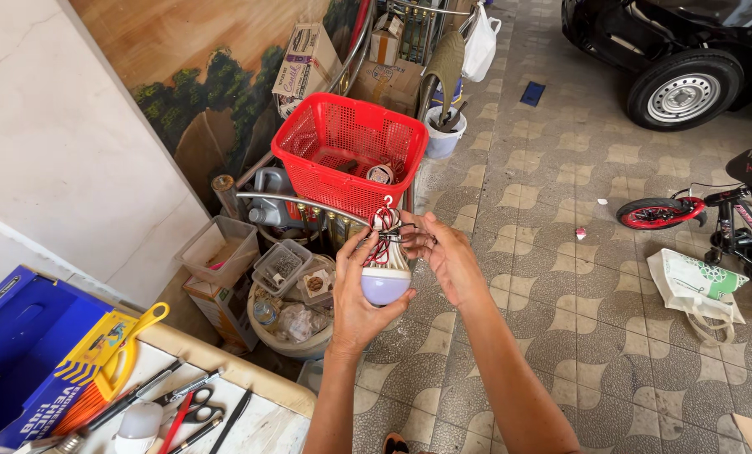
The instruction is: The person connects wires to a light bulb and assembles electrical components by hand and with pliers on a freezer surface, then places the items into a red basket on the floor.
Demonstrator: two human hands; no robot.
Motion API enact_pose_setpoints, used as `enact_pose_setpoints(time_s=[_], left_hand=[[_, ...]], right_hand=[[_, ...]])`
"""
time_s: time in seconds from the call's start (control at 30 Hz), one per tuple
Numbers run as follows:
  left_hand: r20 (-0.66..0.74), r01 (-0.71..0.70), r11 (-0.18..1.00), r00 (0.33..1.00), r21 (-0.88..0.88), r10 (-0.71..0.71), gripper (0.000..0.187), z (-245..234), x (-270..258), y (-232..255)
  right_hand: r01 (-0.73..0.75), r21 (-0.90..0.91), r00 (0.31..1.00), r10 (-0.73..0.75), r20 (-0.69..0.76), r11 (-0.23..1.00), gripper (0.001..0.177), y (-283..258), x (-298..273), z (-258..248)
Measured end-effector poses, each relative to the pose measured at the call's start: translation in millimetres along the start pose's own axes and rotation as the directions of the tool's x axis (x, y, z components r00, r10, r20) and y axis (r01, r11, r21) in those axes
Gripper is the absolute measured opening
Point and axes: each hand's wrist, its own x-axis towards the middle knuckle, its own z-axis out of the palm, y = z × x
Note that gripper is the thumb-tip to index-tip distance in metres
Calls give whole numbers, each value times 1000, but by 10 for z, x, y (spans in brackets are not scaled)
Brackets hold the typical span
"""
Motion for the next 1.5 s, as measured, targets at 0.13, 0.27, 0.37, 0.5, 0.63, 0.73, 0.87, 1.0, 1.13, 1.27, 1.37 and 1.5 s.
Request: enact_pose_setpoints(time_s=[0.13,0.27,0.37,0.5,0.63,0.73,0.87,1.0,1.13,1.27,1.37,1.5], left_hand=[[-3,-73,997,997,35,73,95,154,11,-75],[-1,-73,997,997,38,73,93,260,23,-118],[-8,-71,995,997,73,72,91,330,34,-128],[-18,-49,994,999,93,51,89,384,46,-151],[6,-37,990,999,134,36,86,406,-13,-186],[30,-50,981,999,188,45,85,443,-50,-245],[36,-61,984,998,170,56,83,530,-86,-311],[10,-80,990,997,113,79,86,658,-100,-324],[40,-85,996,996,2,85,86,782,-87,-362],[57,-134,990,989,-37,136,86,921,-14,-465],[69,-146,989,987,-29,148,85,1015,115,-578],[111,-187,982,976,-36,190,83,1157,375,-742]], right_hand=[[47,-99,998,-51,-42,994,47,-41,-43,-76],[45,-14,998,-44,37,999,41,-11,-42,-317],[30,61,988,-39,152,998,40,-15,-55,-450],[27,-29,977,-20,214,999,38,-56,-127,-484],[0,-92,985,16,172,996,48,38,-204,-494],[132,-66,989,-127,72,989,30,270,-166,-534],[120,117,993,-120,-7,986,15,435,-85,-668],[40,166,993,-21,-115,985,18,475,41,-774],[64,187,979,-25,-200,980,31,487,217,-862],[163,83,954,-136,-268,983,36,479,421,-944],[157,63,944,-131,-303,986,37,443,595,-1011],[202,-10,912,-191,-363,979,35,415,856,-1105]])
